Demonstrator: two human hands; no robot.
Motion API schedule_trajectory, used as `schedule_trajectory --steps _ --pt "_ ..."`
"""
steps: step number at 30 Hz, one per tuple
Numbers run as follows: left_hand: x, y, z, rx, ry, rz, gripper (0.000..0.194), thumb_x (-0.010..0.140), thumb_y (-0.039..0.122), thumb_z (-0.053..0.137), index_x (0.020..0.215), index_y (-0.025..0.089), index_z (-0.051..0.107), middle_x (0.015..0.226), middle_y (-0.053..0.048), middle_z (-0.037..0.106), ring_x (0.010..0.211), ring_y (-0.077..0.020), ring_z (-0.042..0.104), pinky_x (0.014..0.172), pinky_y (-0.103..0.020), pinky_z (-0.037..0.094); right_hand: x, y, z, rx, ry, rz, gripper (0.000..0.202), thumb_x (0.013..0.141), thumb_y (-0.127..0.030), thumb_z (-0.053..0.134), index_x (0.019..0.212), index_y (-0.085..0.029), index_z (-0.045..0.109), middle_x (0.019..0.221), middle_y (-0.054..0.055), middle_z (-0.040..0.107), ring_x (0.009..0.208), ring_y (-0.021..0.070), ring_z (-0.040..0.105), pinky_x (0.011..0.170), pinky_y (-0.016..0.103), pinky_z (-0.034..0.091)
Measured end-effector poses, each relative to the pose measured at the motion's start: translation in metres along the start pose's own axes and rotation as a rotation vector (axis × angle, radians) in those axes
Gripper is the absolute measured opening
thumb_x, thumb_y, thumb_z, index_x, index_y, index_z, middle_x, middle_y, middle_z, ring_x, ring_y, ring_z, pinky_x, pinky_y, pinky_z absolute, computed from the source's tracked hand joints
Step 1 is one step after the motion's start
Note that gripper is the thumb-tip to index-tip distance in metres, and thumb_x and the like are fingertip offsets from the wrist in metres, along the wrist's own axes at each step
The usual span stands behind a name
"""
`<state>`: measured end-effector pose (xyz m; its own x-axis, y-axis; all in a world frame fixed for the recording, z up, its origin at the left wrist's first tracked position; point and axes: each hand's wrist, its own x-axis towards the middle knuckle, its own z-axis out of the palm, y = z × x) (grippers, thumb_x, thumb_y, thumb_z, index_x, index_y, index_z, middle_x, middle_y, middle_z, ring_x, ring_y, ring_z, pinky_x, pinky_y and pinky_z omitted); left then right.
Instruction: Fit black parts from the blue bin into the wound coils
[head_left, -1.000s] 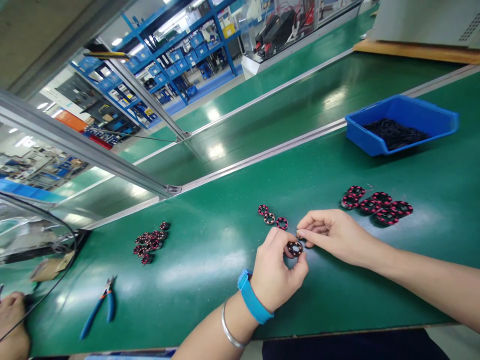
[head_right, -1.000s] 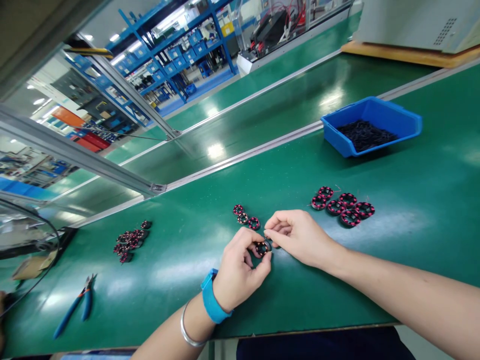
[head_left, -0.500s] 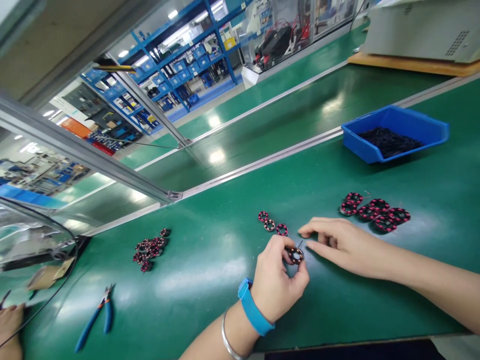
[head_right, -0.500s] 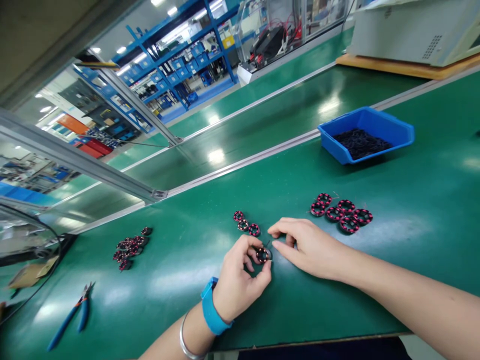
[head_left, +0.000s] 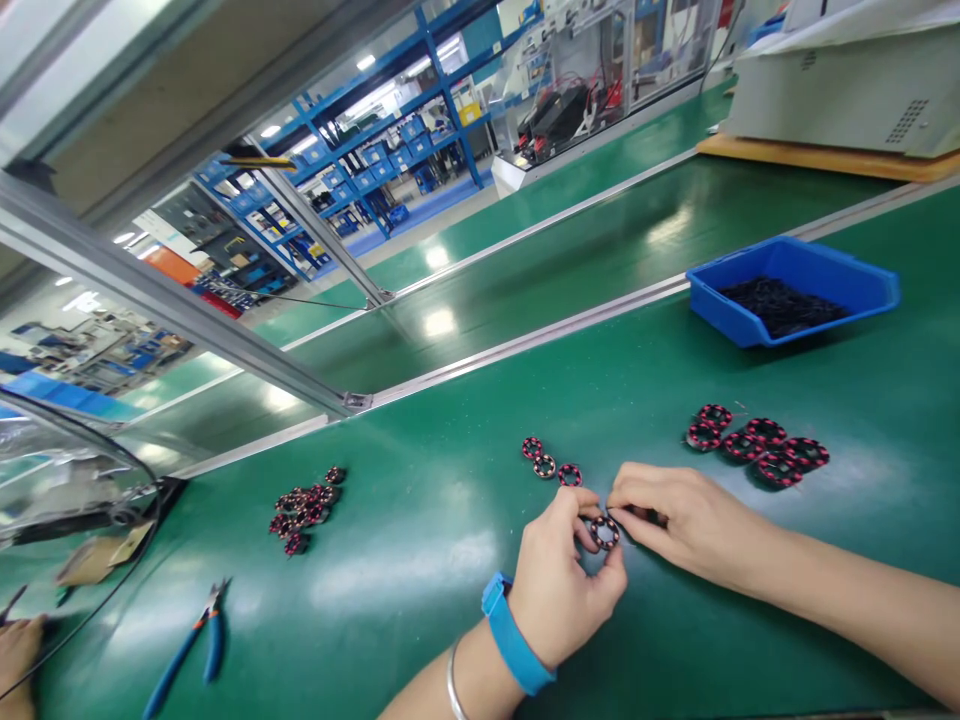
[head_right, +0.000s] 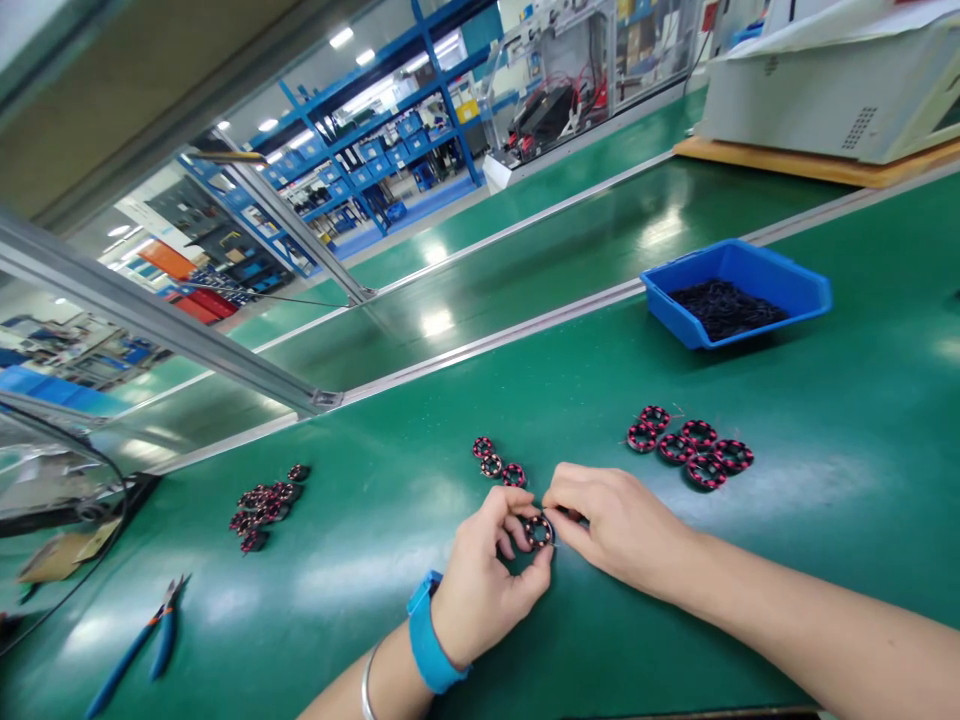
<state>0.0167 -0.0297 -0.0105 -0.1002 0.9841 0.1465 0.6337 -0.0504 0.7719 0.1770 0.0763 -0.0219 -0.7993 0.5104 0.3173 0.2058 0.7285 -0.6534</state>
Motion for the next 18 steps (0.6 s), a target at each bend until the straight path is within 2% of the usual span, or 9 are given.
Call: schedule_trajectory --steps 9,18 --pt "0.002 0.001 -0.004 -0.06 -0.047 -0.023 0.036 0.075 0.011 0.066 0.107 0.021 0.054 0.088 0.001 0.071 0.065 -0.0098 0.061 0.056 -0.02 0.046 -0.005 0.004 0.002 -0.079 -0.029 -0.089 0.033 0.102 -0.019 0.041 0.083 -0.018 0.068 0.079 0.005 0.064 0.068 0.015 0.061 0.062 0.027 0.046" --pt "0.005 -0.001 -0.008 -0.03 -0.084 -0.018 0.035 0.073 0.008 0.067 0.104 0.02 0.055 0.086 0.001 0.07 0.065 -0.0103 0.064 0.057 -0.02 0.052 -0.005 -0.009 0.001 -0.116 -0.061 -0.099 0.034 0.095 -0.012 0.039 0.09 -0.019 0.072 0.082 0.006 0.066 0.069 0.0173 0.064 0.061 0.028 0.052"
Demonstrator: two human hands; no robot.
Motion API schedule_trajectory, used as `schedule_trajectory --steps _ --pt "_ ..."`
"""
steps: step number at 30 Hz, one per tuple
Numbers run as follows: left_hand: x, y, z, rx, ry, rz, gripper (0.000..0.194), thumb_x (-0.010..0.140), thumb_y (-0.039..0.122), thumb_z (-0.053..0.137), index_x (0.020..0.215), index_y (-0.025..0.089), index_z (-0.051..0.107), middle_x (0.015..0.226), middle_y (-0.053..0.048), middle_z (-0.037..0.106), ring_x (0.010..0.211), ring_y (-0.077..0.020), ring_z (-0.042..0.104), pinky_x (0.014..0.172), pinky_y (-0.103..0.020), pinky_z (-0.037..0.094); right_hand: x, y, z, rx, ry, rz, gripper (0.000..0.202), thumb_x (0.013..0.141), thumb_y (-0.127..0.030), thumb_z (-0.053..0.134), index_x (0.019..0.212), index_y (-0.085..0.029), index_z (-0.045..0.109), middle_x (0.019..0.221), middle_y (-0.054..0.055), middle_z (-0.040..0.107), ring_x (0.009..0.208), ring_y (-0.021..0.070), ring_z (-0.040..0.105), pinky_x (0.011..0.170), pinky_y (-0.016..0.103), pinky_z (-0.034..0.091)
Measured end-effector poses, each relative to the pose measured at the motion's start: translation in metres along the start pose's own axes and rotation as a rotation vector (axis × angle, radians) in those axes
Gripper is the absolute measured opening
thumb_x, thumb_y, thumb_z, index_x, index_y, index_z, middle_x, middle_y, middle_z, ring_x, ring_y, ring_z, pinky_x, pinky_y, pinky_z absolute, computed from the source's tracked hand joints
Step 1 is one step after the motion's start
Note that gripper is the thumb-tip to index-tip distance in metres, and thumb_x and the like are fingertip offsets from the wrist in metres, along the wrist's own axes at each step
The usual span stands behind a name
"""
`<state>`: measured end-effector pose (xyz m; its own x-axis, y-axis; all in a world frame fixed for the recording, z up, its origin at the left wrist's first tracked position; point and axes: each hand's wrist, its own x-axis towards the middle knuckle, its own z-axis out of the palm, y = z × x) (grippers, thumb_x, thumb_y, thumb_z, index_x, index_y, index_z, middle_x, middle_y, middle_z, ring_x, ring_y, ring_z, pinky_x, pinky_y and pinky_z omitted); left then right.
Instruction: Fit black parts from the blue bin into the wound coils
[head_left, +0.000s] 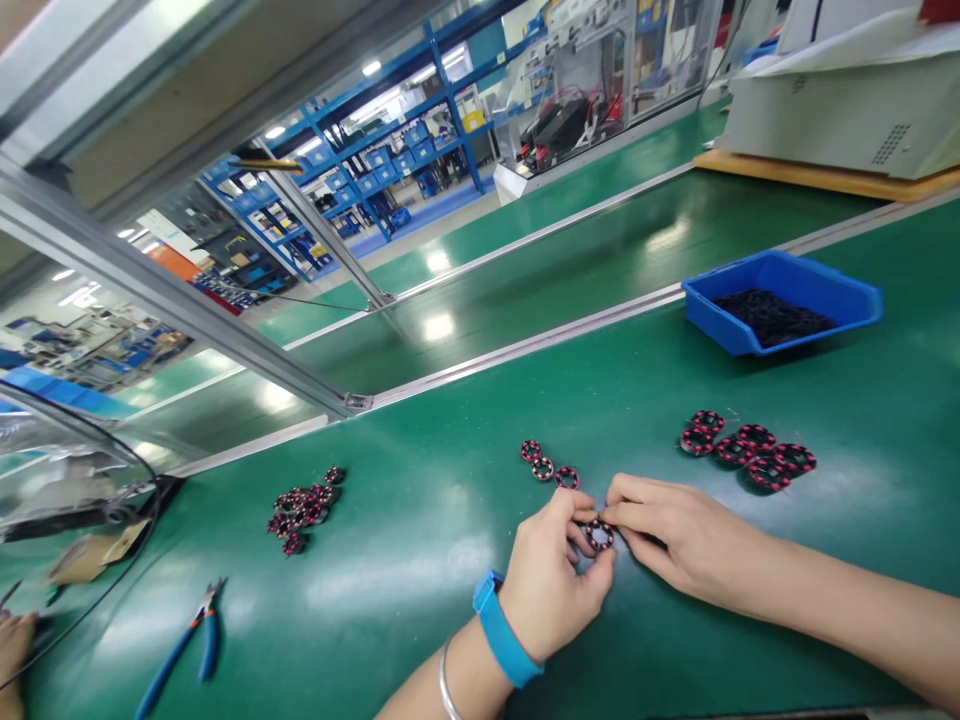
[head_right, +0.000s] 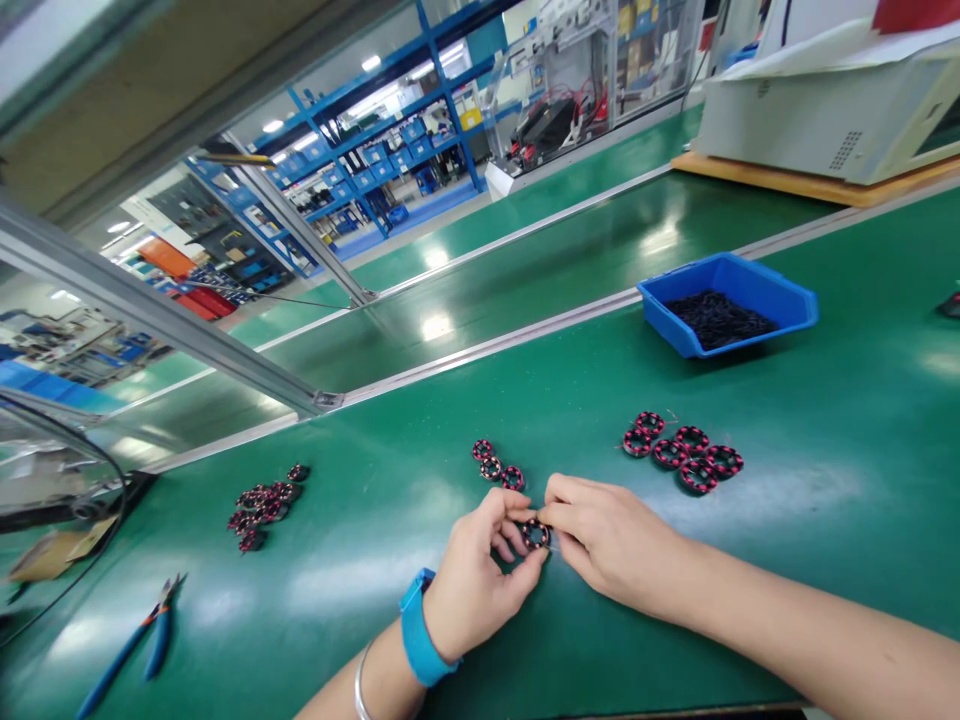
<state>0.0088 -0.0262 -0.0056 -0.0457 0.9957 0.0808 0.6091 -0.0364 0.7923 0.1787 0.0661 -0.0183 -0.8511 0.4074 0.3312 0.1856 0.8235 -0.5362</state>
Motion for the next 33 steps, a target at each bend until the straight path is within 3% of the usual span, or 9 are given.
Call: schedule_trajectory --steps 4,6,8,12,16,20,24,29,33 --pt "-0.003 -0.003 -0.005 0.306 0.177 0.157 0.037 0.076 0.007 0.062 0.11 0.021 0.057 0.091 -0.002 0.07 0.062 -0.013 0.064 0.06 -0.025 0.056 0.008 0.015 -0.039 -0.072 0.279 0.075 0.028 0.096 -0.027 0.046 0.103 -0.02 0.072 0.093 0.009 0.073 0.085 0.0222 0.071 0.078 0.032 0.059" --pt "-0.006 -0.002 -0.001 0.403 0.315 0.29 0.038 0.082 0.009 0.061 0.116 0.022 0.055 0.106 -0.007 0.069 0.073 -0.0161 0.068 0.065 -0.028 0.059 0.012 0.039 -0.076 -0.19 0.454 0.239 0.031 0.097 -0.035 0.048 0.107 -0.017 0.071 0.1 0.013 0.073 0.092 0.0252 0.07 0.089 0.036 0.057" --pt "-0.006 0.002 0.01 0.356 0.345 0.426 0.037 0.086 0.01 0.06 0.119 0.023 0.053 0.112 -0.009 0.067 0.087 -0.0186 0.07 0.073 -0.03 0.062 0.015 0.071 -0.116 -0.332 0.545 0.508 0.032 0.095 -0.029 0.048 0.111 -0.014 0.071 0.11 0.016 0.072 0.1 0.0278 0.069 0.098 0.04 0.053" --pt "0.019 0.011 0.054 0.181 0.186 0.444 0.057 0.08 0.01 0.062 0.133 0.021 0.045 0.123 -0.013 0.065 0.114 -0.0259 0.066 0.097 -0.043 0.06 0.027 0.13 -0.164 -0.469 0.334 0.948 0.029 0.085 -0.015 0.057 0.107 -0.01 0.075 0.11 0.02 0.074 0.106 0.0347 0.069 0.095 0.047 0.054" --pt "0.071 0.019 0.09 0.142 0.184 0.221 0.082 0.071 0.011 0.069 0.145 0.013 0.032 0.145 -0.024 0.051 0.138 -0.0369 0.051 0.115 -0.058 0.045 0.042 0.154 -0.164 -0.474 0.085 1.058 0.021 0.084 -0.02 0.071 0.102 -0.01 0.076 0.108 0.018 0.074 0.104 0.0318 0.07 0.09 0.045 0.055" --pt "0.104 0.025 0.096 0.048 0.138 0.131 0.073 0.075 0.012 0.065 0.142 0.014 0.035 0.121 -0.014 0.068 0.118 -0.0294 0.064 0.109 -0.055 0.048 0.047 0.156 -0.159 -0.499 -0.008 1.074 0.031 0.095 -0.035 0.068 0.116 -0.012 0.07 0.122 0.014 0.07 0.112 0.0258 0.067 0.097 0.047 0.054" --pt "0.099 0.027 0.086 0.119 0.141 0.088 0.058 0.071 0.019 0.069 0.125 0.016 0.049 0.097 -0.006 0.068 0.093 -0.0252 0.067 0.092 -0.047 0.057 0.045 0.16 -0.163 -0.496 -0.073 1.092 0.03 0.097 -0.035 0.067 0.117 -0.013 0.068 0.121 0.011 0.069 0.11 0.0245 0.066 0.096 0.046 0.055" --pt "0.077 0.022 0.074 0.16 0.072 0.247 0.07 0.064 0.03 0.074 0.128 0.014 0.053 0.121 -0.013 0.066 0.091 -0.0254 0.065 0.088 -0.045 0.059 0.044 0.16 -0.161 -0.474 -0.081 1.079 0.03 0.097 -0.035 0.068 0.114 -0.01 0.067 0.118 0.013 0.068 0.107 0.0239 0.066 0.095 0.044 0.055" --pt "0.072 0.018 0.073 0.117 -0.017 0.317 0.055 0.071 0.023 0.064 0.125 0.017 0.057 0.106 -0.006 0.072 0.073 -0.0179 0.062 0.078 -0.037 0.061 0.042 0.156 -0.159 -0.43 0.009 1.034 0.022 0.096 -0.032 0.069 0.106 -0.013 0.07 0.113 0.01 0.069 0.104 0.0222 0.066 0.093 0.043 0.055"
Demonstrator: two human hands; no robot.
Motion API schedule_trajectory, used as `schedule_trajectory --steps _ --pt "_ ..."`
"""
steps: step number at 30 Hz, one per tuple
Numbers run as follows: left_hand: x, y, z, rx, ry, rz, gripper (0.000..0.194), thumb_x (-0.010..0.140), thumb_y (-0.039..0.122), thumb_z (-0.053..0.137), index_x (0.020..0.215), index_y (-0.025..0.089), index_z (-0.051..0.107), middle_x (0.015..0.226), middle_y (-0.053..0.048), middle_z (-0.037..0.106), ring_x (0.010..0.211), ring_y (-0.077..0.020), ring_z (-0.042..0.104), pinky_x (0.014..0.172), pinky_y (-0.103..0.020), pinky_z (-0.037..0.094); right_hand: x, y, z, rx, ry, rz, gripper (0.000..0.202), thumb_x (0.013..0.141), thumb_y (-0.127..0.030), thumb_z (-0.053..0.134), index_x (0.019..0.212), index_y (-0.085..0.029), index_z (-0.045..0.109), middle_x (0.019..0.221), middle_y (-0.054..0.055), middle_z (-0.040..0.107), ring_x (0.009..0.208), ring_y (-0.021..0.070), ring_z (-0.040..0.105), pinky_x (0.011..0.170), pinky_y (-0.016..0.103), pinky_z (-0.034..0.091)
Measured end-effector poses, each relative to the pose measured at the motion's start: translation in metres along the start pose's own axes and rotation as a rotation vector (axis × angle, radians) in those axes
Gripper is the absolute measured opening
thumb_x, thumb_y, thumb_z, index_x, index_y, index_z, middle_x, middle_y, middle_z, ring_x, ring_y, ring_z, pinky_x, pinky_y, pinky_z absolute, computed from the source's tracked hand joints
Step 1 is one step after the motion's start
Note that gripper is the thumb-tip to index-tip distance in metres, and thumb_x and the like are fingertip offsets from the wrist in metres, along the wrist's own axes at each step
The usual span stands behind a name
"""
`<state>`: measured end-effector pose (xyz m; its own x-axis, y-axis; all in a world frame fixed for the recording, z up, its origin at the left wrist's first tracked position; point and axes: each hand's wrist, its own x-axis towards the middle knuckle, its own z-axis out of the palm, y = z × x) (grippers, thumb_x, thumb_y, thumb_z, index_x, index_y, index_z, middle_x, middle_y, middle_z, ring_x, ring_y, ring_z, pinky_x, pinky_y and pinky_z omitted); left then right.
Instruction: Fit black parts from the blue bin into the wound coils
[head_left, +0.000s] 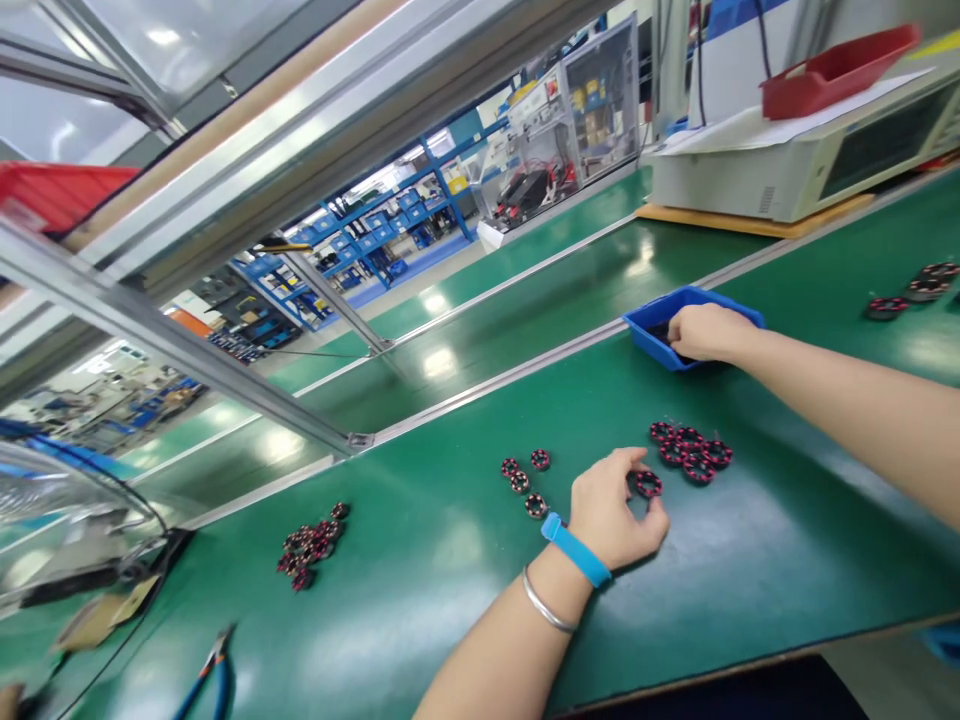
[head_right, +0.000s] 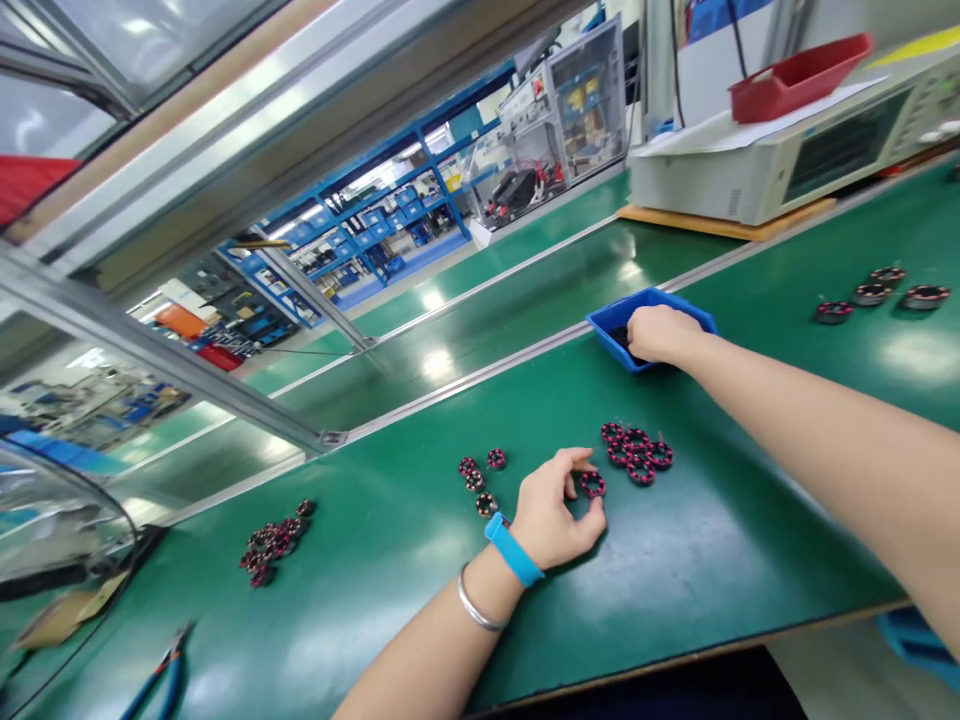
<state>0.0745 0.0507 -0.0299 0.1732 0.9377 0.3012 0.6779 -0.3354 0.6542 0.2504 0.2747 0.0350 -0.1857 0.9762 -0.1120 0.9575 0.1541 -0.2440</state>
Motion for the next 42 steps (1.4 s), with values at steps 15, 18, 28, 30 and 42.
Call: schedule_trajectory --steps 15,18,28,30,42 --pt "-0.042 -0.005 -0.037 0.012 0.081 0.003 0.016 0.079 0.015 0.059 0.094 0.017 0.063 0.081 -0.001 0.06 0.067 -0.0126 0.056 0.063 -0.024 0.048 -0.164 -0.069 0.065 1.118 -0.159 -0.496 0.027 0.08 -0.046 0.07 0.074 -0.02 0.07 0.074 0.005 0.073 0.067 0.0196 0.069 0.063 0.031 0.057" --pt "-0.047 -0.005 -0.042 0.023 0.122 -0.068 0.015 0.078 0.015 0.061 0.093 0.016 0.062 0.078 0.0 0.058 0.062 -0.0106 0.054 0.057 -0.023 0.044 -0.167 -0.073 0.078 1.16 -0.273 -0.379 0.036 0.076 -0.053 0.075 0.072 -0.018 0.069 0.065 0.004 0.07 0.061 0.0181 0.067 0.058 0.029 0.055" --pt "-0.043 0.0 -0.046 0.07 0.088 -0.123 0.015 0.082 0.014 0.059 0.096 0.017 0.065 0.087 -0.001 0.061 0.061 -0.0094 0.055 0.058 -0.023 0.047 -0.15 -0.069 0.08 1.192 -0.457 -0.181 0.044 0.063 -0.058 0.085 0.073 -0.018 0.068 0.059 0.004 0.069 0.058 0.0177 0.068 0.053 0.026 0.054" --pt "-0.044 0.0 -0.045 0.068 0.089 -0.129 0.015 0.083 0.014 0.059 0.096 0.017 0.064 0.088 -0.001 0.062 0.061 -0.009 0.055 0.056 -0.023 0.046 -0.151 -0.07 0.08 1.191 -0.46 -0.173 0.041 0.064 -0.055 0.084 0.073 -0.018 0.068 0.059 0.004 0.07 0.058 0.0173 0.068 0.053 0.025 0.053" --pt "-0.042 0.0 -0.047 0.069 0.096 -0.118 0.012 0.082 0.014 0.06 0.093 0.019 0.063 0.085 -0.001 0.062 0.065 -0.0108 0.058 0.061 -0.024 0.048 -0.153 -0.072 0.078 1.182 -0.461 -0.207 0.042 0.063 -0.055 0.086 0.071 -0.018 0.069 0.058 0.003 0.068 0.056 0.0175 0.067 0.055 0.028 0.055"
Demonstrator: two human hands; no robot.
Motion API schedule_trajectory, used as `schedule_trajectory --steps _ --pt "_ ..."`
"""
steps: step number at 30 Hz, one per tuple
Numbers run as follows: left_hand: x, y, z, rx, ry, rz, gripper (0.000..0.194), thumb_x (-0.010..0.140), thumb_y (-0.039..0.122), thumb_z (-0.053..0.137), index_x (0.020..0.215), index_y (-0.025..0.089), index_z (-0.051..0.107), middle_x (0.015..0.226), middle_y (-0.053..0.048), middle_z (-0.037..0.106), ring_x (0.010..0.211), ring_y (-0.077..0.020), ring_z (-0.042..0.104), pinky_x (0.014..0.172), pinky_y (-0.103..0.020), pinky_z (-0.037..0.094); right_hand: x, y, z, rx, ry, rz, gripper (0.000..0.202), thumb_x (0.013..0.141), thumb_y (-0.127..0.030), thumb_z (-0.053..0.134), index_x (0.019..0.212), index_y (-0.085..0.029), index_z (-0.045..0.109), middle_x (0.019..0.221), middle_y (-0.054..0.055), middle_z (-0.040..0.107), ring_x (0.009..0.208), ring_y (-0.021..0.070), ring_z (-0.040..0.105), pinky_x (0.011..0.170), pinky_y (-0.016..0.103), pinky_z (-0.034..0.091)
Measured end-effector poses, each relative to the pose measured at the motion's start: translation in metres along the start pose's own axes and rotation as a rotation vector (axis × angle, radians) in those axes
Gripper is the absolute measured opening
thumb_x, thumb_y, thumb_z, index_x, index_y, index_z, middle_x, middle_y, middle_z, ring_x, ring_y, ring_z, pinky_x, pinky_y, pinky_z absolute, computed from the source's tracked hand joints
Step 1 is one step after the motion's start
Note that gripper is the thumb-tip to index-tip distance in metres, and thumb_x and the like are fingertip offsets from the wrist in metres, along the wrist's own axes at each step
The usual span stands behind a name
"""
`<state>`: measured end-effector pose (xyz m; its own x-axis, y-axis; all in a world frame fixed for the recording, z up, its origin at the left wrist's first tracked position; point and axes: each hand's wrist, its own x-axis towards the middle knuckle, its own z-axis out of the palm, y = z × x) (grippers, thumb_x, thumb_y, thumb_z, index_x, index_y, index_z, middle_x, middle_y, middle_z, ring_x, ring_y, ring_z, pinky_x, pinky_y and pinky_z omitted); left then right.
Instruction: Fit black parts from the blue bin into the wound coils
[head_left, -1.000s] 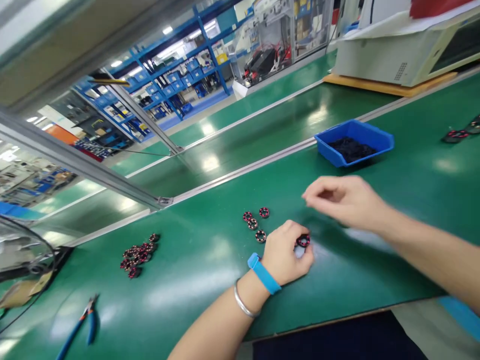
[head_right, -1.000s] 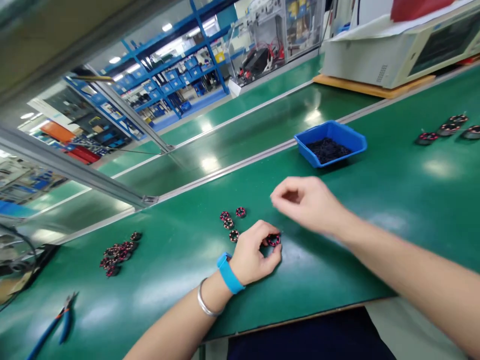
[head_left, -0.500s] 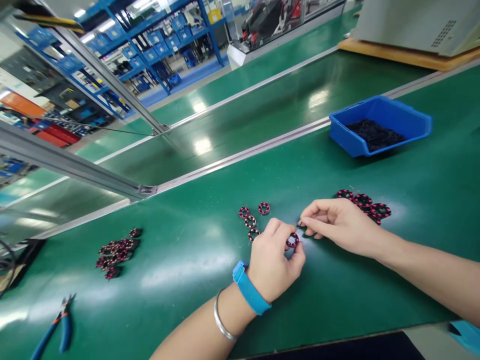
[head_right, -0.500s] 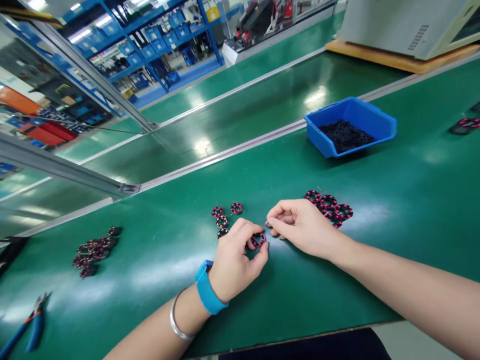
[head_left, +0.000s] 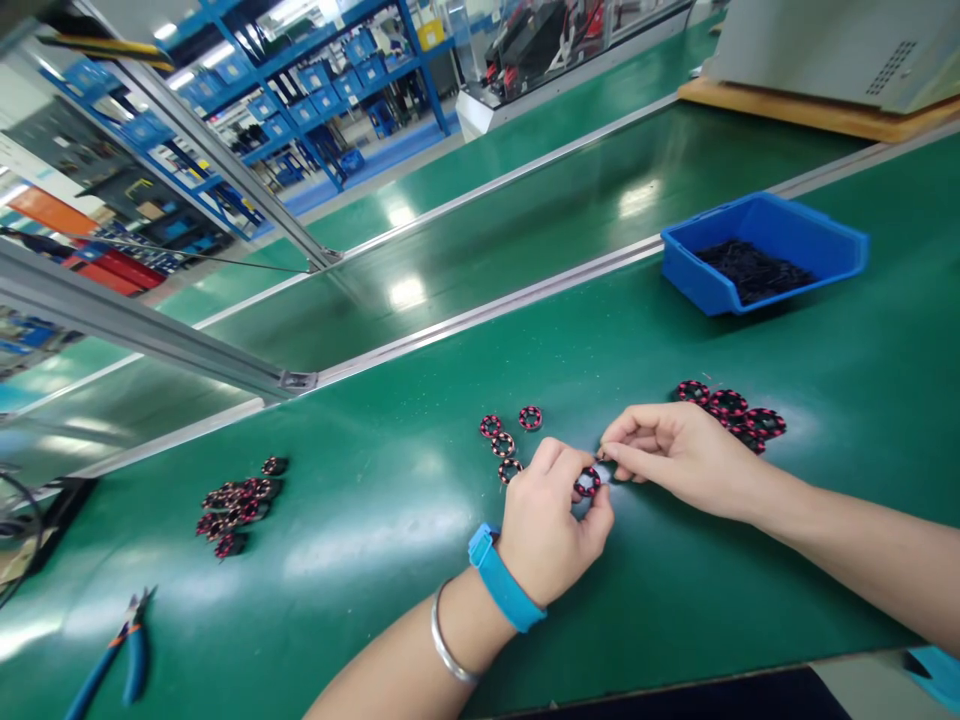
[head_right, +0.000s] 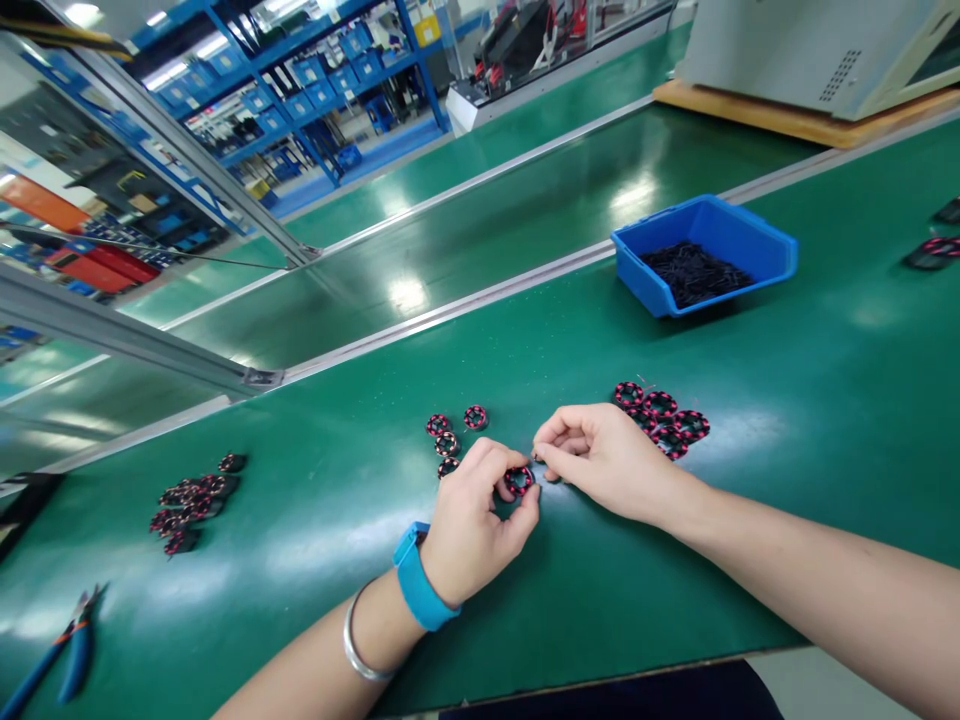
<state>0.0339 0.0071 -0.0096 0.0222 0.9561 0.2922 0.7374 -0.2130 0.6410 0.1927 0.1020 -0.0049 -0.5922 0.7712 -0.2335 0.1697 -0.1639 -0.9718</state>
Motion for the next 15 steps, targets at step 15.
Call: schedule_trajectory --steps 15 --pt "-0.0012 -0.0004 0.0002 -0.014 0.013 0.011 0.009 0.083 0.013 0.06 0.091 0.018 0.062 0.082 0.0 0.06 0.064 -0.0098 0.056 0.06 -0.023 0.046 -0.0019 -0.0013 -0.0018 0.017 -0.017 0.034 0.046 0.058 -0.057 0.09 0.066 -0.017 0.069 0.056 0.002 0.068 0.052 0.0157 0.065 0.053 0.027 0.054"
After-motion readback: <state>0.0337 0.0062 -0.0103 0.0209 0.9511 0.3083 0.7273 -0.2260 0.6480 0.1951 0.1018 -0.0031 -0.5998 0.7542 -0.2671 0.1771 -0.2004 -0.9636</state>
